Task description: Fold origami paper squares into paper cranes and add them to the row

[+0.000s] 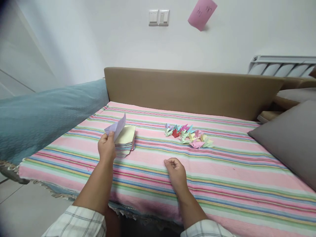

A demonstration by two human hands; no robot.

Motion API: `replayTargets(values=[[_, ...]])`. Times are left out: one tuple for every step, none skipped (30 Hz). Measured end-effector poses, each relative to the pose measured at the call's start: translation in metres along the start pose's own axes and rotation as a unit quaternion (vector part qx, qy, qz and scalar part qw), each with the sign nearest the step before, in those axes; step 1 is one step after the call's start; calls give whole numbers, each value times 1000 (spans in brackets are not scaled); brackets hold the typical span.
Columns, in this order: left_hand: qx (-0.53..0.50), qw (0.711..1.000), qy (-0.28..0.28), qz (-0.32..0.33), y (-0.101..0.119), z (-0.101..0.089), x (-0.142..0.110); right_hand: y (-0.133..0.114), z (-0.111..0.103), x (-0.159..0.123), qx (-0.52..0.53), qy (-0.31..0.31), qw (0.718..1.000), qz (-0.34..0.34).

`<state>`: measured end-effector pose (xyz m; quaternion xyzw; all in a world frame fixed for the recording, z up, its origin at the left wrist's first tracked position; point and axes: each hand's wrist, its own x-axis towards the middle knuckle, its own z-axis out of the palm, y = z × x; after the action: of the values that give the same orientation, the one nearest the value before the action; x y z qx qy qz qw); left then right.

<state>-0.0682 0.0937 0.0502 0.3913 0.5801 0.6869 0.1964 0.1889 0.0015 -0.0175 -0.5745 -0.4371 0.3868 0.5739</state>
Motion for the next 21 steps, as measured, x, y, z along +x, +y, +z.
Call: replayTargets(values=[[-32,999,0,-11,0,1,1,1,0,0,-1,-3,1000,-1],[-56,998,-2,-18,0,1,2,2,0,1,-2,-6,1000,-1],[-67,998,-5,-18,0,1,2,3,0,1,-2,-8,1000,-1],[-63,998,-12,-8,1,1,3,3,0,1,-2,-10,1000,0],[-46,999,-18,13,1,0,3,3,0,1,-2,-11,1000,1],[-19,999,-24,41,1,0,2,3,0,1,-2,-12,1000,2],[12,997,-29,74,1,0,1,3,0,1,-2,-11,1000,2],[44,992,-34,110,1,-1,-1,2,0,1,-3,-12,1000,3],[73,985,-40,148,1,0,-3,1,0,1,-5,-14,1000,5],[97,976,-47,188,1,0,-6,0,0,0,-7,-15,1000,7],[120,964,-54,232,1,1,-10,-1,0,0,-9,-16,1000,7],[144,947,-62,279,1,2,-14,-1,0,0,-10,-15,1000,6],[167,928,-71,324,1,3,-18,-2,0,0,-11,-15,1000,4],[186,910,-85,359,2,4,-23,-2,0,0,-10,-14,1000,0],[199,894,-103,388,2,5,-26,-1,1,1,-9,-13,1000,-4],[209,880,-117,410,2,6,-30,-1,1,1,-7,-13,1000,-8],[215,870,-130,425,2,6,-34,0,1,1,-6,-15,1000,-9],[222,861,-142,436,2,7,-38,0,1,1,-3,-19,1000,-8],[229,853,-153,444,2,8,-42,0,1,1,4,-25,1000,-4],[237,845,-165,449,2,9,-47,0,1,1,19,-33,999,3],[240,836,-182,459,2,10,-54,-1,2,1,42,-43,998,14]])
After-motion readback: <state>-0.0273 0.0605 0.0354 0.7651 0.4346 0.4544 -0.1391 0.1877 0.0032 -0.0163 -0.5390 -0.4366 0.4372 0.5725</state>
